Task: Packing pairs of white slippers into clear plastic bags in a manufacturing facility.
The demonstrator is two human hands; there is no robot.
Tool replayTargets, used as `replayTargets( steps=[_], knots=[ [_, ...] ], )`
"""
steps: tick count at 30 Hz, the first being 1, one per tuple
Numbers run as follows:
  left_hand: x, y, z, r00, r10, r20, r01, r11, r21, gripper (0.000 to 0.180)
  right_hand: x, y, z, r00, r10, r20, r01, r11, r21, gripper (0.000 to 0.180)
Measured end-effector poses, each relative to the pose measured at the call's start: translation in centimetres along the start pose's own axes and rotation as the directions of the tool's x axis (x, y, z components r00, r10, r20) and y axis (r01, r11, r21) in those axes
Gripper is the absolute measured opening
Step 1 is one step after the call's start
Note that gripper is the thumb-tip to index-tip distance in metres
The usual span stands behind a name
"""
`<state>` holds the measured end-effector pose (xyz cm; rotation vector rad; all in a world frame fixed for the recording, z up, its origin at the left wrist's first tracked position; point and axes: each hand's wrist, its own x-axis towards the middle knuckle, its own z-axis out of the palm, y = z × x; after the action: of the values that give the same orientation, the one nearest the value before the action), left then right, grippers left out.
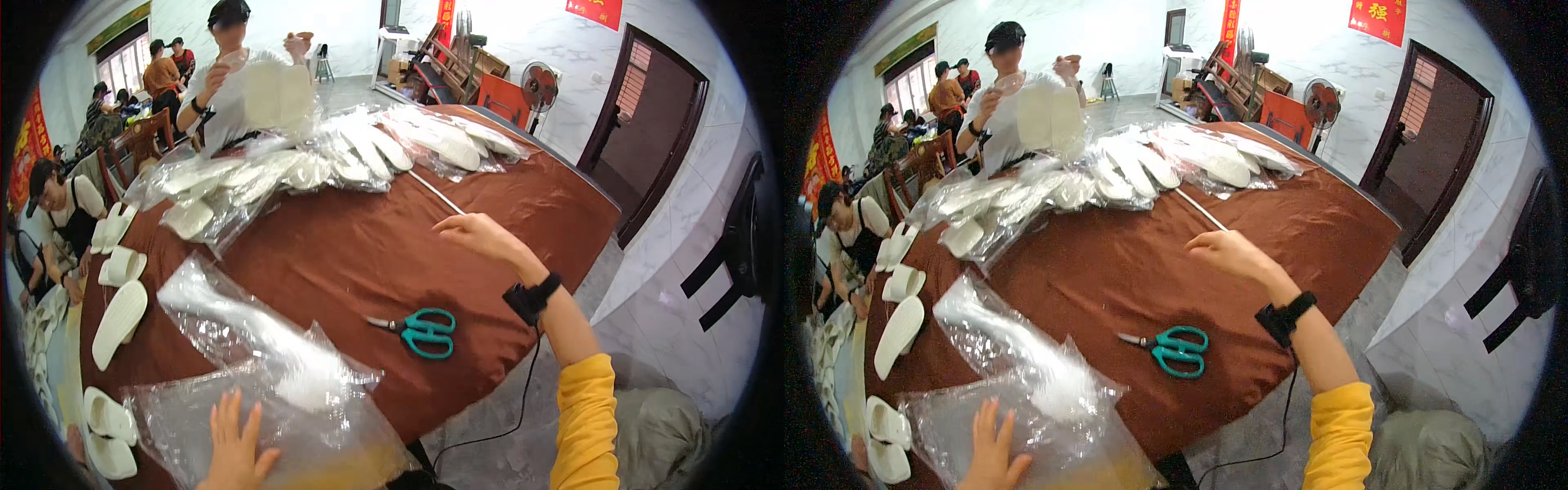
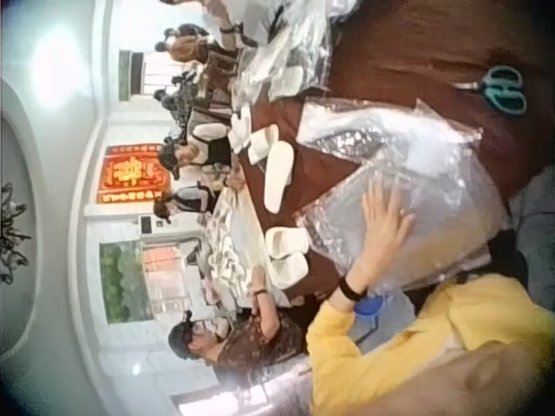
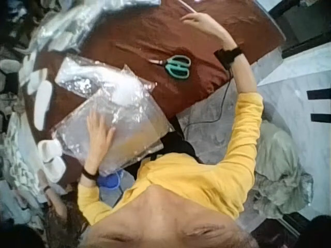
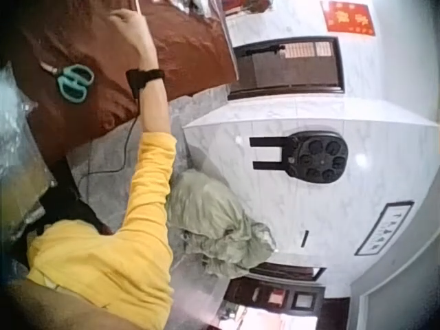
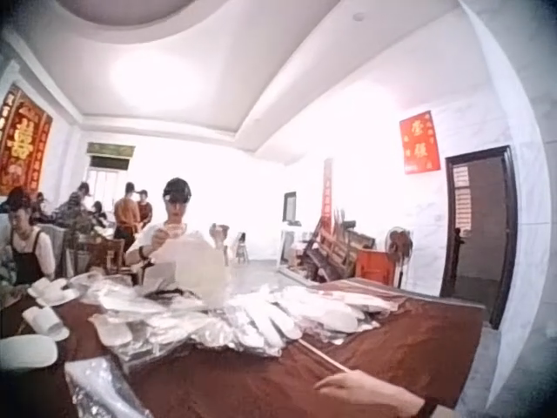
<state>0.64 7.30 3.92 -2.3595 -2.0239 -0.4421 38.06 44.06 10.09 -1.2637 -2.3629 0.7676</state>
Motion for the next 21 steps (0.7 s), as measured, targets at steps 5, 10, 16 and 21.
replayTargets(
  steps=[5,10,16,21],
  knots=[
    [0.9,-1.0,2.2,0.982,-0.009,0.188,0.016,0.999,-0.040,0.059,9.8,16.1,-1.5,0.966,-0.010,-0.259,-0.101,0.906,-0.412,0.031],
    [0.8,-1.1,2.1,0.971,-0.096,0.221,0.118,0.989,-0.088,0.055,15.9,19.0,1.3,0.874,0.386,-0.294,-0.472,0.819,-0.327,0.046],
    [0.0,-1.0,2.3,0.976,-0.099,0.192,0.121,0.987,-0.108,0.054,19.6,22.1,0.6,0.804,0.328,-0.496,-0.562,0.694,-0.451,0.042],
    [0.7,-1.1,2.2,0.981,-0.080,0.174,0.101,0.988,-0.119,0.053,18.7,23.0,1.0,0.819,-0.016,-0.573,-0.294,0.846,-0.445,0.034]
  ],
)
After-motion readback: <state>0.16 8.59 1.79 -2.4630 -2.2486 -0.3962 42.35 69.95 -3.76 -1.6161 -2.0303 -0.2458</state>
